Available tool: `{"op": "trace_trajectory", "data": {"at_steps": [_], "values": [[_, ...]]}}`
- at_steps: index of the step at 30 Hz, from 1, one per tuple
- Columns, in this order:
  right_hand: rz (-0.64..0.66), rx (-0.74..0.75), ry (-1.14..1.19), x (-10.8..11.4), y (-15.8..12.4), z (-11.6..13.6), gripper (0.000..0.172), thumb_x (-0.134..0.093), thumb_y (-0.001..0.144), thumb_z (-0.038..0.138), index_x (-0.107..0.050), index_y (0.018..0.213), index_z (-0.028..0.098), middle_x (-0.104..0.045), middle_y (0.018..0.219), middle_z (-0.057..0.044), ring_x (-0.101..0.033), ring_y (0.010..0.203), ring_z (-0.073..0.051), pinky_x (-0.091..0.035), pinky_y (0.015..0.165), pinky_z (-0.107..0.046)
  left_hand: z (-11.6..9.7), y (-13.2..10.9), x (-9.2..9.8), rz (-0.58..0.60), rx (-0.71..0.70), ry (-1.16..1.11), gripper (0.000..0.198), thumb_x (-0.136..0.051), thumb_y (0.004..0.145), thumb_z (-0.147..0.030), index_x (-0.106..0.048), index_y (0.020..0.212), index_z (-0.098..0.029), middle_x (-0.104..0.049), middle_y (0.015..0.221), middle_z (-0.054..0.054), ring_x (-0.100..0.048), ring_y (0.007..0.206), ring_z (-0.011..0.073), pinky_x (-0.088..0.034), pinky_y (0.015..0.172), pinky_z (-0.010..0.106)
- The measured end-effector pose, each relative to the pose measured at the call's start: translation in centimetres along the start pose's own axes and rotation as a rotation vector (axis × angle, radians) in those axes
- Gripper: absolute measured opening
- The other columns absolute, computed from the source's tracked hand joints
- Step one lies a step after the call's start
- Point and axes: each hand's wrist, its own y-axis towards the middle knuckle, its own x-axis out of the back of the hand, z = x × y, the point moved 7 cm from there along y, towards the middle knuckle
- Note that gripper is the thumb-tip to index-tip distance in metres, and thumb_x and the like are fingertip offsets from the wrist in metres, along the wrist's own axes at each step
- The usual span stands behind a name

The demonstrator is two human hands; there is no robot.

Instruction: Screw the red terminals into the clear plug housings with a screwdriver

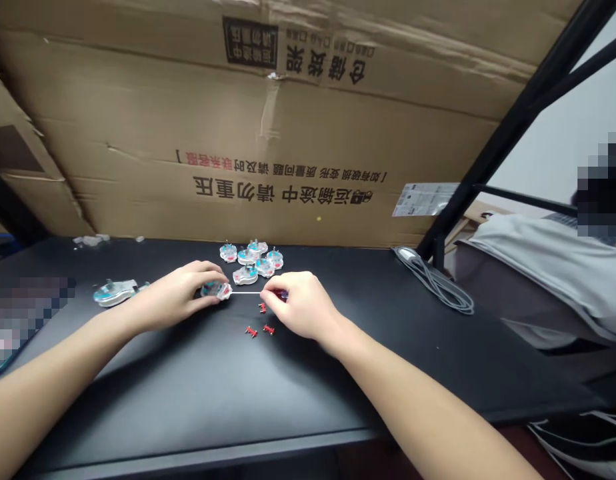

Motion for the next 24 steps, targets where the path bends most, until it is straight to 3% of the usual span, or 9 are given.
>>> {"op": "trace_trajectory", "data": {"at_steps": [5, 8, 10, 15, 19, 24], "values": [[-0.134, 0.059, -0.048, 1.4, -0.1, 0.4, 0.020, -0.063, 0.089, 0.024, -0.073, 0.074, 0.018, -0.074, 0.072, -0.002, -0.063, 0.063, -0.013, -0.043, 0.064, -0.026, -1.0, -0.4, 2.1, -0.192, 0.060, -0.366, 0.031, -0.071, 0.085, -0.041, -0.071, 0.108, -0.020, -0.075, 0.108, 0.005, -0.068, 0.098, 0.0237, -0.053, 0.089, 0.036], [-0.150, 0.064, -0.110, 2.0, -0.2, 0.6, 0.021, -0.065, 0.086, 0.022, -0.071, 0.067, 0.018, -0.072, 0.065, -0.001, -0.061, 0.057, -0.013, -0.042, 0.060, -0.026, -0.7, -0.9, 3.0, -0.329, 0.119, -0.629, 0.036, -0.080, 0.077, -0.041, -0.072, 0.105, -0.019, -0.076, 0.107, 0.006, -0.069, 0.098, 0.0249, -0.053, 0.093, 0.037], [-0.228, 0.090, -0.052, 2.8, -0.5, 1.2, 0.021, -0.066, 0.086, 0.021, -0.069, 0.065, 0.017, -0.070, 0.064, -0.001, -0.059, 0.055, -0.011, -0.043, 0.057, -0.025, -0.8, -1.1, 3.2, -0.368, 0.102, -0.837, 0.035, -0.082, 0.076, -0.035, -0.073, 0.106, -0.018, -0.076, 0.109, 0.006, -0.070, 0.099, 0.0241, -0.054, 0.093, 0.035], [-0.377, 0.258, 0.067, 4.3, -1.7, 3.9, 0.019, -0.065, 0.088, 0.020, -0.066, 0.069, 0.017, -0.064, 0.060, 0.001, -0.052, 0.050, -0.009, -0.039, 0.049, -0.023, -2.7, -1.5, 2.8, -0.326, 0.020, -1.184, 0.042, -0.082, 0.077, -0.024, -0.071, 0.118, -0.024, -0.077, 0.112, 0.004, -0.072, 0.103, 0.0209, -0.056, 0.092, 0.029], [-0.379, 0.301, 0.070, 4.4, -2.1, 4.8, 0.018, -0.065, 0.088, 0.019, -0.065, 0.070, 0.018, -0.062, 0.059, 0.001, -0.050, 0.049, -0.009, -0.039, 0.049, -0.024, -4.0, -1.7, 2.6, -0.298, 0.009, -1.225, 0.037, -0.082, 0.078, -0.025, -0.073, 0.114, -0.023, -0.077, 0.109, 0.004, -0.072, 0.103, 0.0226, -0.058, 0.090, 0.029], [-0.351, 0.256, 0.078, 4.1, -2.1, 4.5, 0.020, -0.064, 0.089, 0.021, -0.063, 0.069, 0.020, -0.063, 0.060, 0.001, -0.051, 0.050, -0.010, -0.039, 0.049, -0.025, -4.3, -1.6, 2.4, -0.270, 0.030, -1.231, 0.033, -0.078, 0.081, -0.030, -0.074, 0.113, -0.020, -0.077, 0.112, 0.007, -0.071, 0.105, 0.0255, -0.058, 0.090, 0.032]]}}
